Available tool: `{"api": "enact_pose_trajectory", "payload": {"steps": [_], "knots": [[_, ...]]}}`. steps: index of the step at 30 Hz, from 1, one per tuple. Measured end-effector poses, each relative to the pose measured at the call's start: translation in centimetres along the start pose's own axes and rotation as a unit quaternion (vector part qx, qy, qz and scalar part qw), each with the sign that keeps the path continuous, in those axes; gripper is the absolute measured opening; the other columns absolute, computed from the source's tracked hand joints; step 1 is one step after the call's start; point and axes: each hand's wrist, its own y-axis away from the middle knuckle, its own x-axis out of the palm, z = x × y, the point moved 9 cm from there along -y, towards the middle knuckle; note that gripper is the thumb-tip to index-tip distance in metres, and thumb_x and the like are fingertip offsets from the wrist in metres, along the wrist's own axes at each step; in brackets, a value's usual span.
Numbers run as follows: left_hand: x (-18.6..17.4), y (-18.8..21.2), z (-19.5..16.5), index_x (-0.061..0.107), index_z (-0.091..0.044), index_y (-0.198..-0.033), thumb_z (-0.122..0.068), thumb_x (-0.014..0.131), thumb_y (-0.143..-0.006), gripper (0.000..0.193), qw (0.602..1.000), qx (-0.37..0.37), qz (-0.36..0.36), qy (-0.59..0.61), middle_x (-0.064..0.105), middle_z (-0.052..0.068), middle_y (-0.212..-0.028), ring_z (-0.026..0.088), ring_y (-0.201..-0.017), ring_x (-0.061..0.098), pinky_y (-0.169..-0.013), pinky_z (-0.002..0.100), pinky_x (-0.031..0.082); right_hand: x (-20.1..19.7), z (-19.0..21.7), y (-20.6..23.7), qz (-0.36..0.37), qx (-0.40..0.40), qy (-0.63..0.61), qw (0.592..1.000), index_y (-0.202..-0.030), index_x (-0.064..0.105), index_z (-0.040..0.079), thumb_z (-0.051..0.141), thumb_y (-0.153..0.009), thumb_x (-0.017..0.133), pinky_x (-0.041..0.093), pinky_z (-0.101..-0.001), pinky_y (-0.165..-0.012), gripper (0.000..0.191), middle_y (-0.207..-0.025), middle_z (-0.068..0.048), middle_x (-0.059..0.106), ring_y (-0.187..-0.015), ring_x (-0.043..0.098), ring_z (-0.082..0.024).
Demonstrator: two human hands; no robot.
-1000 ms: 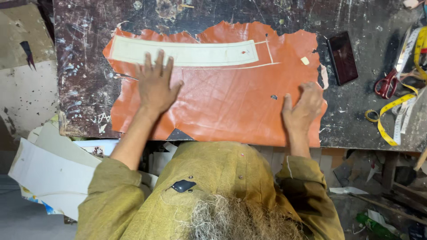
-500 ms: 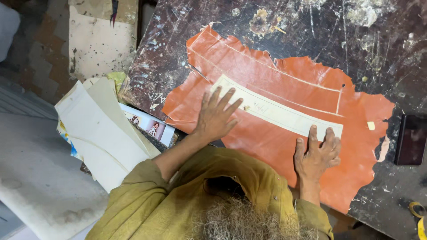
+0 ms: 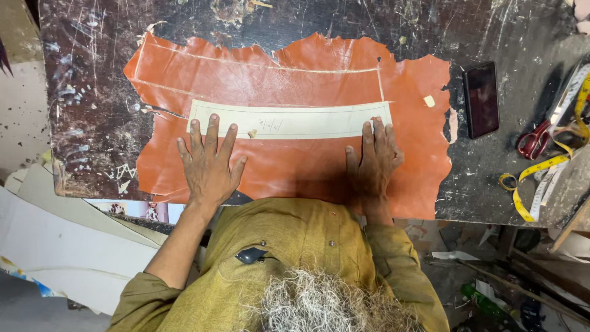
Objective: The person places a paper pattern on a large piece of orange leather, traces its outline with chalk, and cuts along the marked lines using scissors. The person repeats the process to cut a second piece from the same leather sheet.
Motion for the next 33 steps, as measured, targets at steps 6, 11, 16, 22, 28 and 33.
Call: {"api": "enact_pose_trajectory", "payload": {"steps": [6,11,16,22,28,33], "knots": [[0.6,-0.1,0.7,0.042,-0.014,-0.158,-0.050,0.065,-0.092,0.079,1.000,0.003,0.010,-0.026,0.028,0.014,-0.168,0.049,-0.154,0.019,-0.118,0.074,0.016,-0.7,0.8,0.3,-0.020,-0.011,-0.031,0.999,-0.148,0.058,0.006,0.039,-0.099,0.067,0.030,-0.0563,-0.106,0.060,-0.159,-0.017,0.050,-0.149,0.042,-0.040],[-0.6,0.2,1.6,0.040,-0.019,-0.157,-0.052,0.063,-0.090,0.078,1.000,-0.001,0.008,0.008,0.027,0.011,-0.167,0.047,-0.153,0.020,-0.117,0.072,0.019,-0.6,2.2,0.0,-0.013,-0.007,-0.039,0.999,-0.150,0.057,0.007,0.037,-0.104,0.065,0.029,-0.0573,-0.102,0.056,-0.160,-0.018,0.050,-0.145,0.042,-0.045],[-0.9,0.2,1.6,0.038,-0.015,-0.157,-0.057,0.058,-0.095,0.078,1.000,0.009,0.004,0.013,0.026,0.013,-0.167,0.047,-0.152,0.020,-0.115,0.073,0.019,-0.6,2.3,0.2,-0.024,-0.023,-0.063,0.997,-0.153,0.056,0.006,0.035,-0.105,0.065,0.028,-0.0576,-0.109,0.057,-0.161,-0.019,0.049,-0.148,0.039,-0.045],[-0.5,0.3,1.0,0.039,-0.019,-0.158,-0.056,0.053,-0.100,0.071,0.998,0.054,0.022,0.039,0.027,0.008,-0.169,0.042,-0.155,0.021,-0.120,0.071,0.020,-0.3,1.7,0.8,-0.035,0.003,-0.048,0.998,-0.152,0.057,0.002,0.033,-0.106,0.065,0.026,-0.0588,-0.113,0.056,-0.163,-0.019,0.049,-0.153,0.036,-0.044],[-0.5,0.1,1.4,0.038,-0.018,-0.158,-0.056,0.054,-0.097,0.073,0.999,0.019,0.039,0.024,0.026,0.008,-0.168,0.040,-0.155,0.019,-0.117,0.072,0.016,-0.1,1.6,0.6,-0.026,0.011,-0.050,0.998,-0.151,0.059,0.003,0.033,-0.105,0.065,0.025,-0.0585,-0.108,0.054,-0.162,-0.019,0.049,-0.151,0.036,-0.043],[-0.5,0.1,1.5,0.037,-0.016,-0.159,-0.055,0.058,-0.097,0.076,1.000,0.007,0.023,0.004,0.024,0.009,-0.169,0.041,-0.155,0.017,-0.117,0.072,0.015,-0.2,1.9,0.5,-0.022,0.000,-0.043,0.999,-0.150,0.059,0.005,0.031,-0.105,0.064,0.026,-0.0574,-0.108,0.052,-0.163,-0.017,0.049,-0.148,0.037,-0.043]]}}
